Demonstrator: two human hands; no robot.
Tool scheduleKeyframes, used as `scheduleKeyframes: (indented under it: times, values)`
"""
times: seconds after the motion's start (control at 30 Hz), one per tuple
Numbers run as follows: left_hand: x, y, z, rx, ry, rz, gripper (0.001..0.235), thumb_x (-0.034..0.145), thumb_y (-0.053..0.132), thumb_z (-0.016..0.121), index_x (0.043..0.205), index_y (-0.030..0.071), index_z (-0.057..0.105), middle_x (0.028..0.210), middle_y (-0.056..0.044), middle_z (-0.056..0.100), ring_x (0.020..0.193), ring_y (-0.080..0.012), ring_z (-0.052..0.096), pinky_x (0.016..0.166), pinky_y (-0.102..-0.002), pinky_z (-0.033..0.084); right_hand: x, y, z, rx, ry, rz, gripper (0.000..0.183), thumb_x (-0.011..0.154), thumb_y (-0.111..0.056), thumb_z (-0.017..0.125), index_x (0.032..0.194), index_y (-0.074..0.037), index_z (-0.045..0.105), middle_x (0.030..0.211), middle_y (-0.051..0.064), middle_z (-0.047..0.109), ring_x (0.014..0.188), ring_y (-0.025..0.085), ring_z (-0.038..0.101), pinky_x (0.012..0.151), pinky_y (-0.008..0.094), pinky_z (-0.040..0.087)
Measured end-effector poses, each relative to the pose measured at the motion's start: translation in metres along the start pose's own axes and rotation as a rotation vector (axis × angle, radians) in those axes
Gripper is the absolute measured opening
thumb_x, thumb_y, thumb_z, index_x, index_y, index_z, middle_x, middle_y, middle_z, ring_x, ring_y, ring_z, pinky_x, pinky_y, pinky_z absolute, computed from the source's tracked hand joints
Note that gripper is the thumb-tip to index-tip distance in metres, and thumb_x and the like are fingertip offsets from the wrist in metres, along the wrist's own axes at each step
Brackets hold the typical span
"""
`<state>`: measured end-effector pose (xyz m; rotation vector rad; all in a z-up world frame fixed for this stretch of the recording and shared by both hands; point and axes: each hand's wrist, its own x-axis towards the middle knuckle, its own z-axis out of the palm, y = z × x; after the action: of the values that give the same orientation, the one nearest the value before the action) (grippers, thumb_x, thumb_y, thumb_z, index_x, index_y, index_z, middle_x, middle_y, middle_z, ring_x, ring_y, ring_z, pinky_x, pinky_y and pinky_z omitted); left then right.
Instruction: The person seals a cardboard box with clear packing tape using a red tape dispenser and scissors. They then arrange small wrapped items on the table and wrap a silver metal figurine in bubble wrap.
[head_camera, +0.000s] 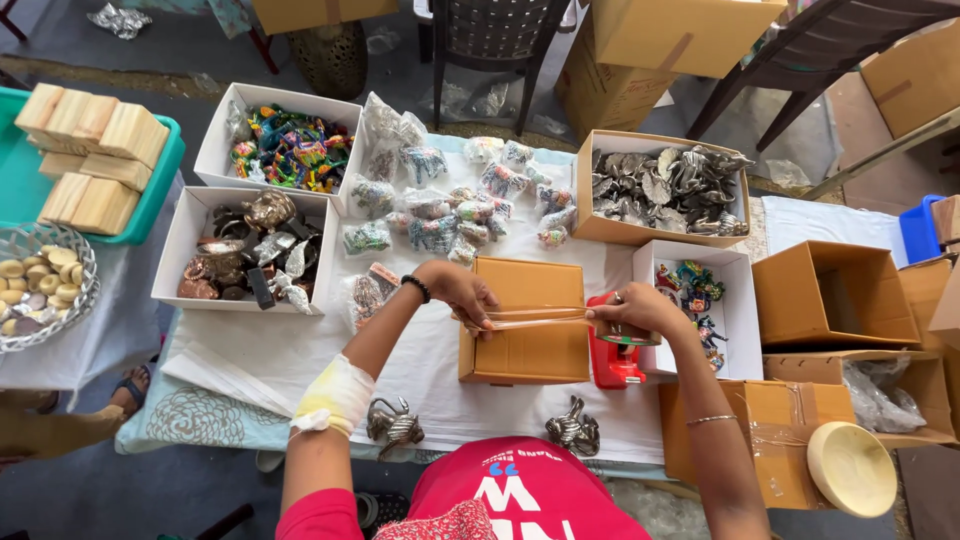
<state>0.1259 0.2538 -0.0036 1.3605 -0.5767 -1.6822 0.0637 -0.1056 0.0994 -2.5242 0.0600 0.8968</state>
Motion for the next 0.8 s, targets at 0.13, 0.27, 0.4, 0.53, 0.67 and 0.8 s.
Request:
scheduleKeyframes:
  times: [0.13, 0.27, 0.4, 0.53, 0.67, 0.8]
  values:
    - [-0.008, 0.005, 0.011, 0.003, 0.078, -0.021, 0.030, 0.094, 0.024, 0.076, 0.113, 0.002, 0.069, 0.106, -0.008, 0.079, 0.091, -0.0101, 0.075, 0.072, -0.021, 0.057, -0.019, -0.025, 0.002, 0.209, -0.060, 0.103, 0.043, 0.074, -0.052, 0.079, 0.075, -0.009, 0.082, 0.060, 0.004, 0.069, 0.050, 0.016, 0.061, 0.047, 0.040, 0.056]
    - [-0.011, 0.024, 0.012, 0.034, 0.089, -0.058, 0.032, 0.093, 0.025, 0.075, 0.114, 0.002, 0.071, 0.106, -0.008, 0.080, 0.089, -0.0103, 0.076, 0.075, -0.020, 0.062, 0.013, 0.025, 0.025, 0.004, 0.031, -0.057, 0.050, 0.076, -0.059, 0.079, 0.076, -0.010, 0.084, 0.057, 0.010, 0.066, 0.050, 0.016, 0.055, 0.051, 0.037, 0.046]
    - [-0.036, 0.072, 0.024, 0.239, 0.169, -0.212, 0.028, 0.092, 0.031, 0.072, 0.107, 0.008, 0.074, 0.100, -0.004, 0.080, 0.085, -0.0087, 0.076, 0.063, -0.022, 0.057, 0.035, 0.057, 0.038, 0.041, 0.110, -0.115, 0.055, 0.077, -0.059, 0.080, 0.073, -0.004, 0.080, 0.059, 0.010, 0.069, 0.051, 0.016, 0.058, 0.052, 0.037, 0.048]
    - [-0.030, 0.060, 0.014, 0.274, 0.170, -0.185, 0.028, 0.092, 0.028, 0.076, 0.099, 0.001, 0.076, 0.097, -0.007, 0.081, 0.088, -0.0127, 0.078, 0.061, -0.026, 0.053, 0.031, 0.048, 0.030, 0.035, 0.111, -0.050, 0.056, 0.076, -0.059, 0.082, 0.073, -0.003, 0.080, 0.059, 0.011, 0.069, 0.051, 0.018, 0.061, 0.053, 0.037, 0.050]
    - [-0.030, 0.039, 0.018, 0.342, 0.268, -0.089, 0.025, 0.089, 0.028, 0.079, 0.108, 0.012, 0.080, 0.099, 0.001, 0.080, 0.092, -0.0049, 0.073, 0.074, -0.020, 0.054, 0.027, 0.041, 0.032, 0.047, 0.068, -0.071, 0.054, 0.075, -0.063, 0.078, 0.076, -0.009, 0.083, 0.060, 0.008, 0.070, 0.055, 0.017, 0.062, 0.056, 0.037, 0.050]
    - [-0.031, 0.033, 0.020, 0.236, 0.207, -0.122, 0.027, 0.091, 0.032, 0.075, 0.109, 0.011, 0.079, 0.101, 0.005, 0.079, 0.093, -0.0012, 0.069, 0.071, -0.021, 0.048, 0.037, 0.045, 0.037, 0.030, 0.003, -0.116, 0.059, 0.077, -0.068, 0.072, 0.075, -0.010, 0.084, 0.061, 0.010, 0.069, 0.056, 0.020, 0.061, 0.056, 0.038, 0.049]
